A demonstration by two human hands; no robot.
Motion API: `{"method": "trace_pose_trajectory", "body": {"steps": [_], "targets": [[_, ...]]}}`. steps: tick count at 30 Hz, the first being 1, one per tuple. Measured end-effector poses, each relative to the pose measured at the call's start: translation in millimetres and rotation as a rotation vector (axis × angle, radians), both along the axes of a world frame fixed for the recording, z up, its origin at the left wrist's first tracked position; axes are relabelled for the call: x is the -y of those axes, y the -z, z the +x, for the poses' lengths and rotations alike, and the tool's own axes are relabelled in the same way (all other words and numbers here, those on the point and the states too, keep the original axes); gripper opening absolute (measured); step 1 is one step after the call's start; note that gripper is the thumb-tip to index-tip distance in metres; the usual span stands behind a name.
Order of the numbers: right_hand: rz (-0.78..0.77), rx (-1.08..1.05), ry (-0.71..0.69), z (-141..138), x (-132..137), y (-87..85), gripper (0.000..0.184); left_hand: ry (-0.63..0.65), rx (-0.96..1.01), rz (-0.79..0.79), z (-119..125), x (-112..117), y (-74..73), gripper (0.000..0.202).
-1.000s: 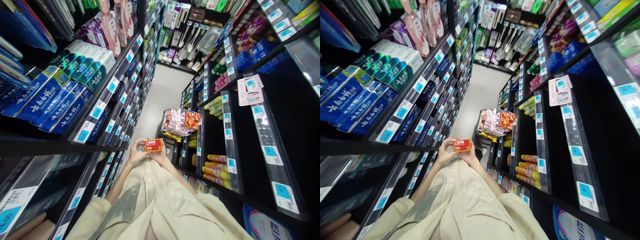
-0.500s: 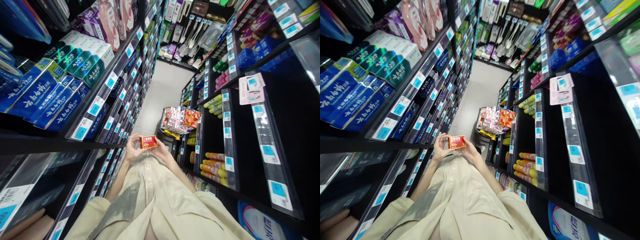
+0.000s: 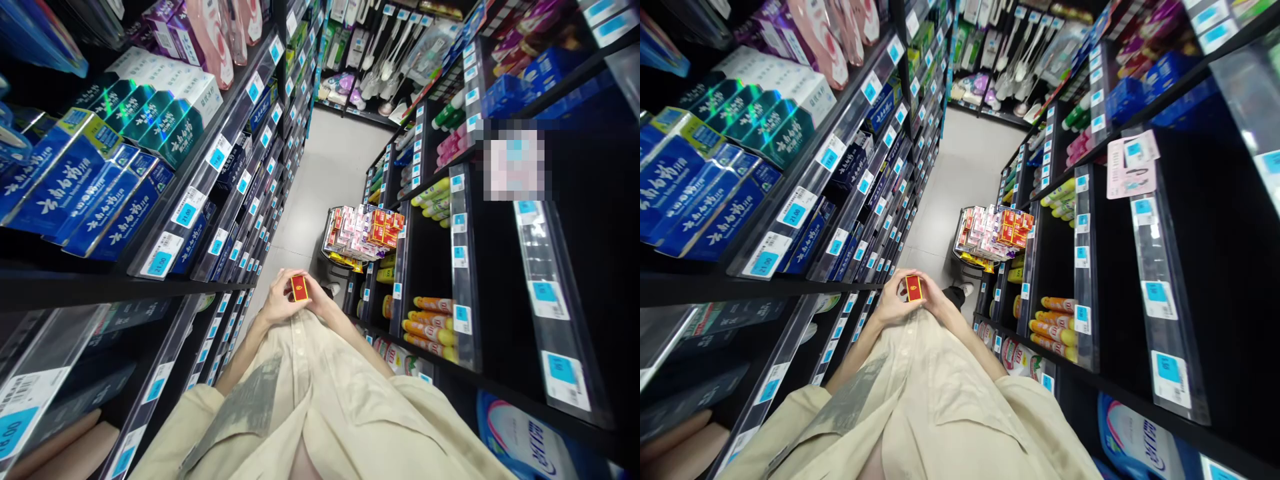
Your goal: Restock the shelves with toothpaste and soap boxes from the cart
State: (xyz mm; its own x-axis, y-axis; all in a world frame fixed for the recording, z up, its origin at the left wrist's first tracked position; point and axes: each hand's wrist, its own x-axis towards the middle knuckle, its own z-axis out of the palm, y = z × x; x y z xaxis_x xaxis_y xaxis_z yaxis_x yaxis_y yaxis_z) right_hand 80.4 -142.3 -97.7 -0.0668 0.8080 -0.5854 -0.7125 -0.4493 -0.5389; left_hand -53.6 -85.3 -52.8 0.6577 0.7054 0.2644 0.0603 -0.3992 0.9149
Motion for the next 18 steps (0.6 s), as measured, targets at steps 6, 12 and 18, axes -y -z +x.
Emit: {"method": "trace_pose_trajectory", "body": {"steps": [6,12,18], "targets": [[0.023,0.168,-0.009,10.4,9.7,16.6,0.046,0.121,-0.002,0.004,11.7,-2.8,-2.3,0.062],[-0.089,0.248,0.009,19.6,19.2,22.0,0.041,0.096,-0.019,0.037,9.7,-7.9,2.2,0.056],[-0.142,0.185,0.015,19.7,15.8,17.7,0.038,0.147,0.012,0.065,9.7,-10.4,-4.6,0.051]]}}
